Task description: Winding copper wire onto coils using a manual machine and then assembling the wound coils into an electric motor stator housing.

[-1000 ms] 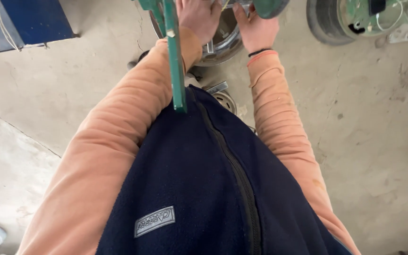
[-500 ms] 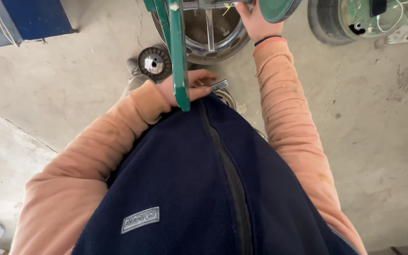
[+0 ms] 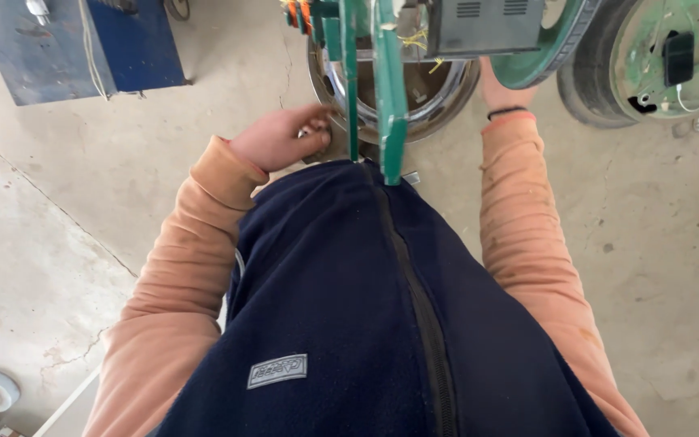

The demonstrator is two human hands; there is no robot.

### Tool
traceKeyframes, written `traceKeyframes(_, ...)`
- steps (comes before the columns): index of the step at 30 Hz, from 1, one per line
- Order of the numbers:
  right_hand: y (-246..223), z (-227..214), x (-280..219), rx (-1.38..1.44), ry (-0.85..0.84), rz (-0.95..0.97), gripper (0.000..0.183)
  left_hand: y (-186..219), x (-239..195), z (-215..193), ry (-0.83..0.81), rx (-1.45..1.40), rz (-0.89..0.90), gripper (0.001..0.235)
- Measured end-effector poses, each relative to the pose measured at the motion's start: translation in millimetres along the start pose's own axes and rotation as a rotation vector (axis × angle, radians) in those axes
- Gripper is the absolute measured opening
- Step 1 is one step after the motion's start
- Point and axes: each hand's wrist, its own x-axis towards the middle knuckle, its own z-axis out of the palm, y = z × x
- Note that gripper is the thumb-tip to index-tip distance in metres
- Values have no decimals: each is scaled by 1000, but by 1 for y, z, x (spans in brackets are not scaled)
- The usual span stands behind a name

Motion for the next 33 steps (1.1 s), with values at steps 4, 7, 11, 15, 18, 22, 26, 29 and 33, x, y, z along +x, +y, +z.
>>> traceKeyframes(4, -27, -28, -22, 75, 146, 275, 33, 4, 4, -17, 252, -254, 146, 49)
traceKeyframes(7, -56, -51, -56, 194, 203, 515, 17, 5, 11, -20, 284, -399, 209, 48)
traceKeyframes(11, -95, -85, -113, 381, 286, 641, 14, 7, 16, -26, 267, -400, 294, 28)
traceKeyframes(15, -131, -135, -145, 337, 418, 565, 13, 29, 7, -47, 262, -243, 306, 16)
traceKeyframes(18, -172, -161, -130, 262, 635, 458, 16, 52, -1, -49, 191, -239, 279, 12)
traceKeyframes(22, -201, -141, -105, 474, 655, 356, 23, 85, -5, -27, 191, -174, 443, 10)
traceKeyframes(26, -218, -80, -75, 453, 542, 288, 24, 98, 0, -5, 283, 156, 594, 12)
traceKeyframes(29, -223, -68, -60, 645, 373, 302, 28, 77, -10, -9, 327, 128, 440, 24)
traceKeyframes(33, -163, -98, -90, 728, 335, 603, 29, 9, 4, -16, 348, -346, 167, 27)
